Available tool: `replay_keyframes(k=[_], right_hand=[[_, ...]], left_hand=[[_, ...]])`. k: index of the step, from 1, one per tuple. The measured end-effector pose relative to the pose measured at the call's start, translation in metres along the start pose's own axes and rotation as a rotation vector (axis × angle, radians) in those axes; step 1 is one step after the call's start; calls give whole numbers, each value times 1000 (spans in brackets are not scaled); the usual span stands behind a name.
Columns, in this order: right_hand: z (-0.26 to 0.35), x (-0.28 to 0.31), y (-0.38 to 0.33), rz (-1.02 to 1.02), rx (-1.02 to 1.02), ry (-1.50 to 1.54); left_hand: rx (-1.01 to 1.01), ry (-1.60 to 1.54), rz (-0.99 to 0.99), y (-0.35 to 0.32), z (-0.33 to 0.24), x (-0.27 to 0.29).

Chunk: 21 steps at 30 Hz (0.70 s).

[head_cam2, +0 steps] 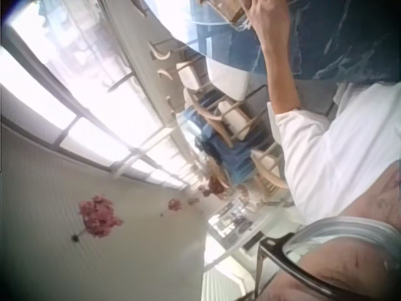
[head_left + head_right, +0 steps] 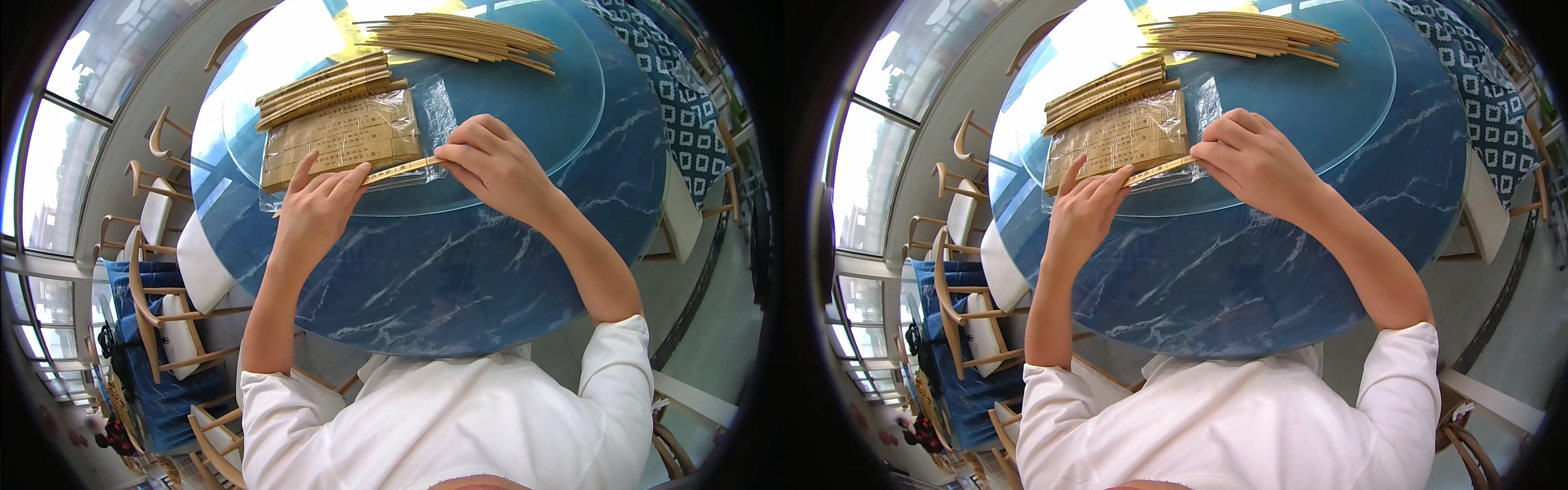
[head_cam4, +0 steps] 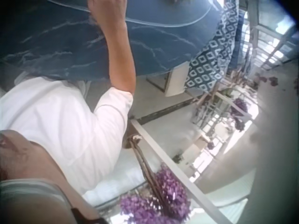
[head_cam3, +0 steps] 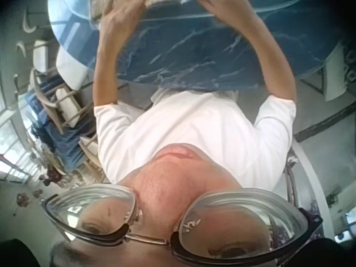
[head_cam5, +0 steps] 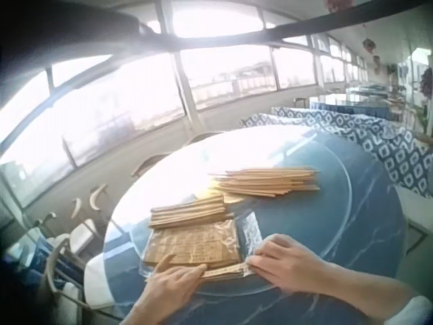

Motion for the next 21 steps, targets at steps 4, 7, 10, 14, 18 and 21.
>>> replay_keyframes(k=[4,7,10,14,18,21], right_hand=[[-27,-19,30,-5,118,-133],[-56,-40,52,-2,136,-199],[-88,-58,67,0,121,-254],[-111,-80,89,3,104,-343],[-128,-94,103,30,58,-421],[-137,-103,108,72,19,-438]], left_hand=[[32,152,-10,16,39,-10],[63,194,-149,30,73,-35],[111,225,-225,46,97,-59],[157,274,-261,58,125,-75],[191,299,-246,71,145,-94],[218,290,-206,75,152,-105]])
Point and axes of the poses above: each hand's wrist, its own y-axis towards the middle knuckle, its own x-axis out of the back of the hand, z = x × y, the point moved 2 cm from there along y, towards the middle knuckle, and after that the axes turned 11 degrees about y, right-handed, at the moved point
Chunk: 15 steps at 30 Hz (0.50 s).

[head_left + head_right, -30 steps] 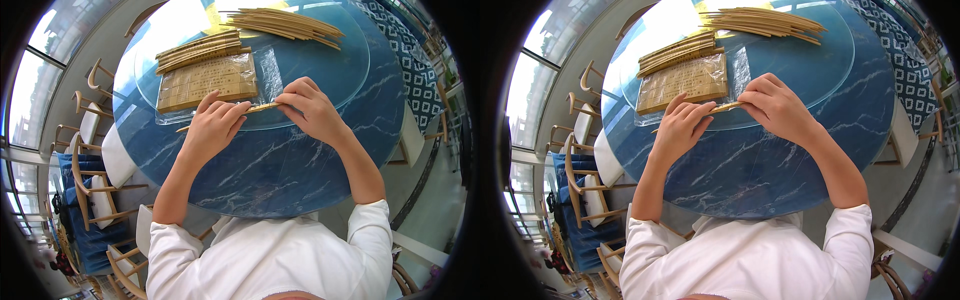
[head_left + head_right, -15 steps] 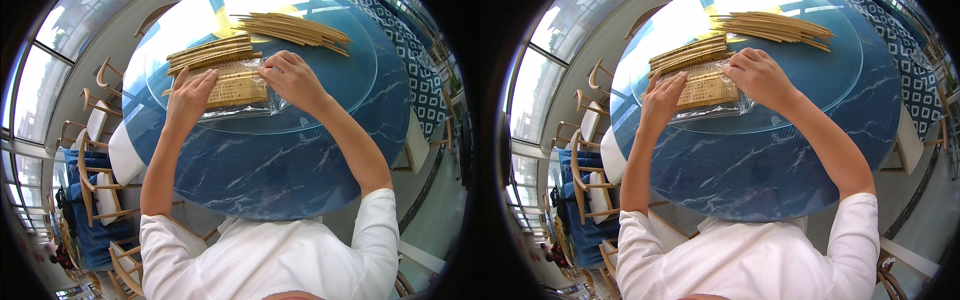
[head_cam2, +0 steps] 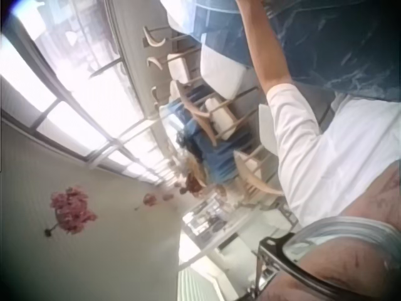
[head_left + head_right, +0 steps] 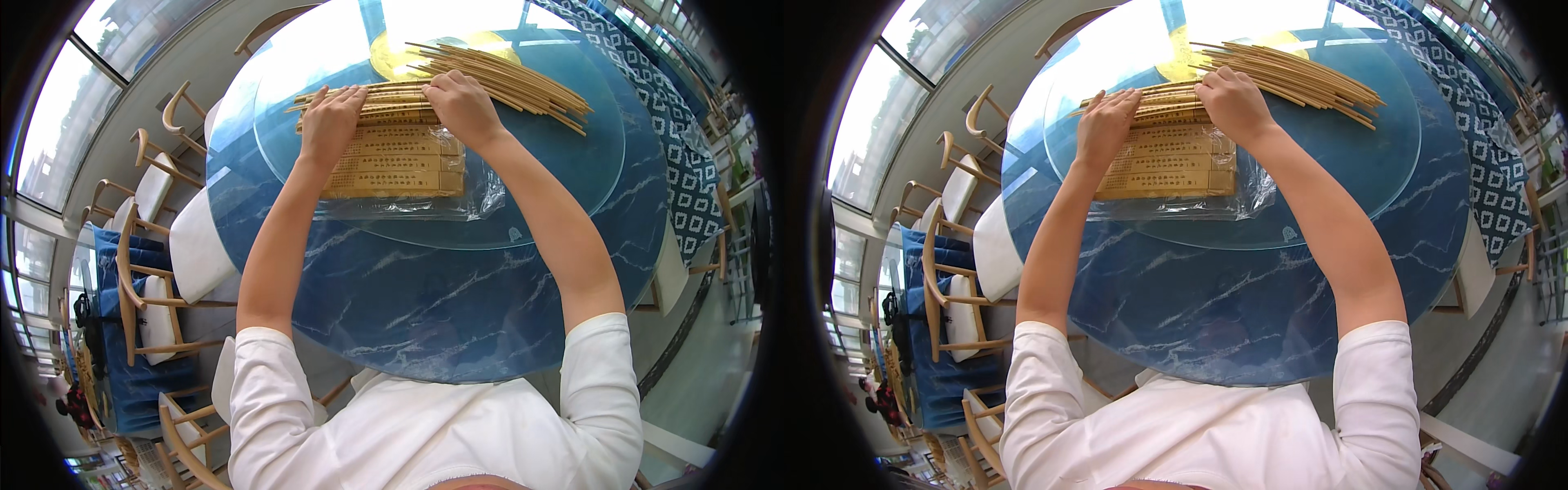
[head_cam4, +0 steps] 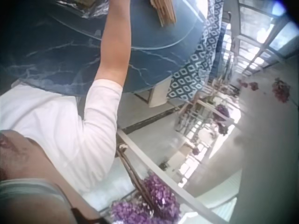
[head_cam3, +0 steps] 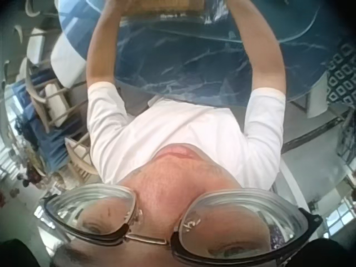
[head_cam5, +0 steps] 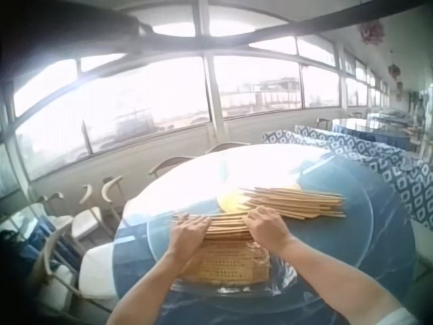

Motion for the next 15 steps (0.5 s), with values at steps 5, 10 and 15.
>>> replay_keyframes(k=[5,10,15], right_hand=[[-4,-12,4,130,-51,-34],[-7,-6,1,167,-177,86],[3,55,-7,68,-366,368]], left_hand=[[37,-31,95,-2,0,-9],[103,-111,202,-1,-6,1],[94,-187,179,-14,-11,20]])
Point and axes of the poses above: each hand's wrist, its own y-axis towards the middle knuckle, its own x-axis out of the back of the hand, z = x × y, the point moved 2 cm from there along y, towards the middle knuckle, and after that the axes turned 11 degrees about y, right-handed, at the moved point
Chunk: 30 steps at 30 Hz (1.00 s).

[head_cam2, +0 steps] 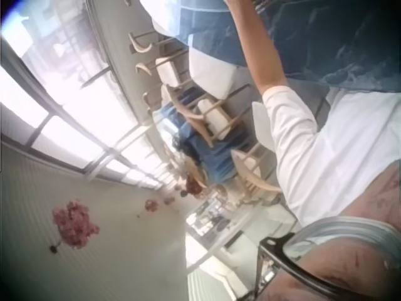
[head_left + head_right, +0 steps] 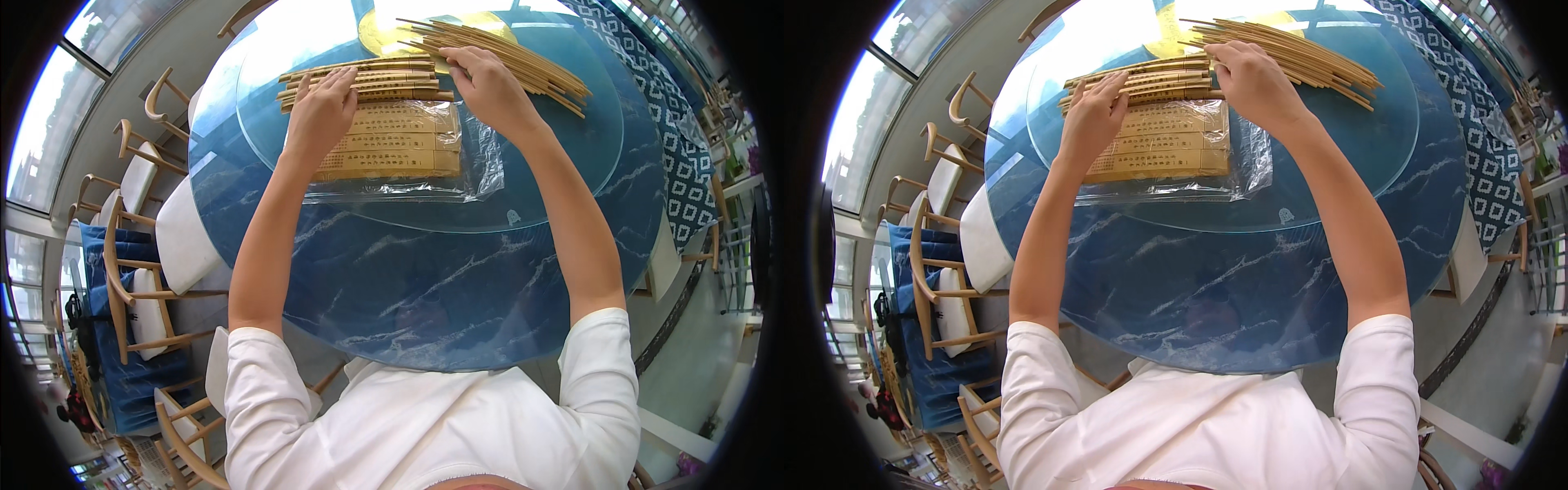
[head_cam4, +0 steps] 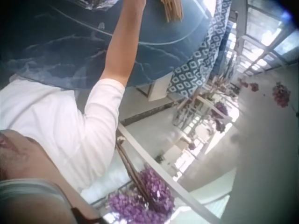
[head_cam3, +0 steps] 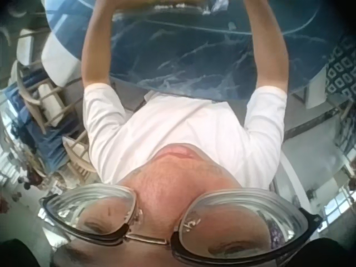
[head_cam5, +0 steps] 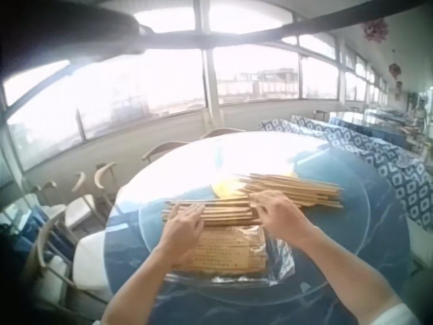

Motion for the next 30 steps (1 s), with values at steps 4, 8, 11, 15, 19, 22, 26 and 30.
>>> replay_keyframes(k=[4,8,11,15,19,22,26,30], right_hand=[[38,37,-45,154,-272,208],[28,31,-76,258,-227,170],[27,24,-81,314,-223,199],[27,21,-83,292,-185,187],[24,15,-78,307,-165,158],[20,11,-77,303,-129,147],[19,12,-75,303,-107,151],[18,12,-72,314,-75,154]], left_hand=[[-21,-216,25,-31,-58,34],[-67,-260,91,-56,-112,46],[-67,-216,77,-66,-123,44],[-46,-225,53,-74,-124,34],[-38,-233,35,-76,-127,32],[-28,-250,33,-76,-127,33],[-24,-258,34,-76,-127,34],[-16,-257,46,-77,-126,35]])
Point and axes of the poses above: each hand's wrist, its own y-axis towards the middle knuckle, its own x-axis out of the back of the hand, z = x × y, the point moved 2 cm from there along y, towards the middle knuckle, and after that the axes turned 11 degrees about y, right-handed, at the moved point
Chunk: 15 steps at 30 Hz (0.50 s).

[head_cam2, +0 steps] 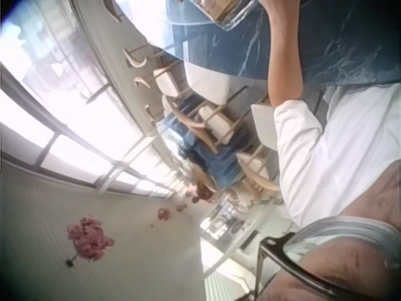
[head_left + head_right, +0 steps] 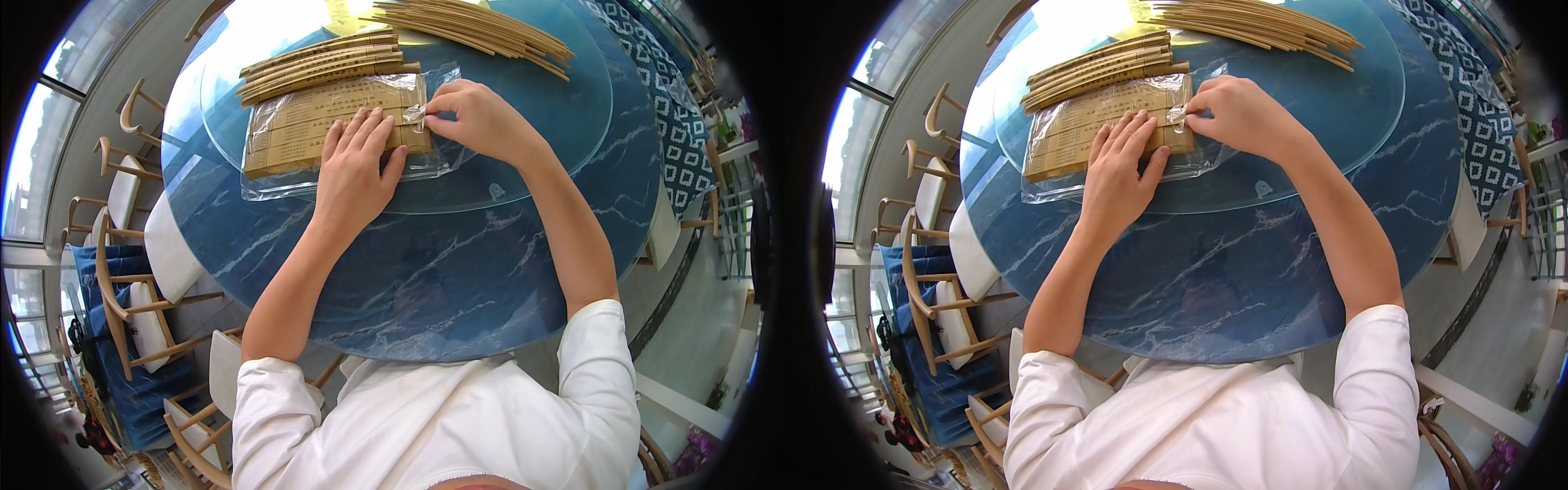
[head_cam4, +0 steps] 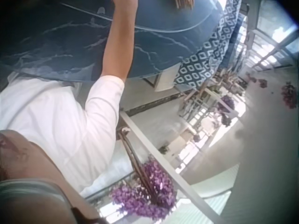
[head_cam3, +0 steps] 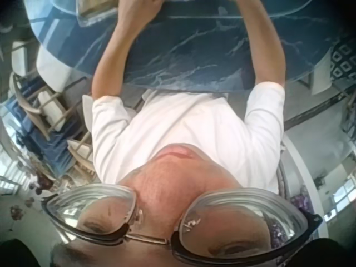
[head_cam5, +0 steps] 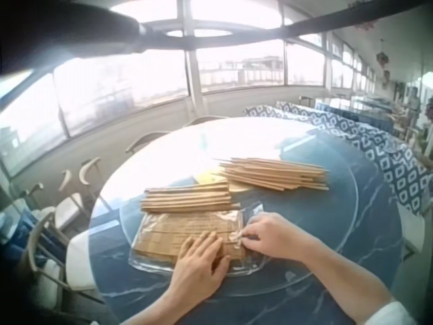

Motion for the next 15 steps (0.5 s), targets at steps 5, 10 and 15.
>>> replay_keyframes(k=[5,10,15], right_hand=[[-3,-4,1,-47,205,-156],[-6,-9,-3,-103,355,-246],[-8,11,1,-137,277,-147]], left_hand=[[-2,-2,9,0,-1,0],[-5,-1,5,1,0,-1],[-6,-3,-1,1,1,0]])
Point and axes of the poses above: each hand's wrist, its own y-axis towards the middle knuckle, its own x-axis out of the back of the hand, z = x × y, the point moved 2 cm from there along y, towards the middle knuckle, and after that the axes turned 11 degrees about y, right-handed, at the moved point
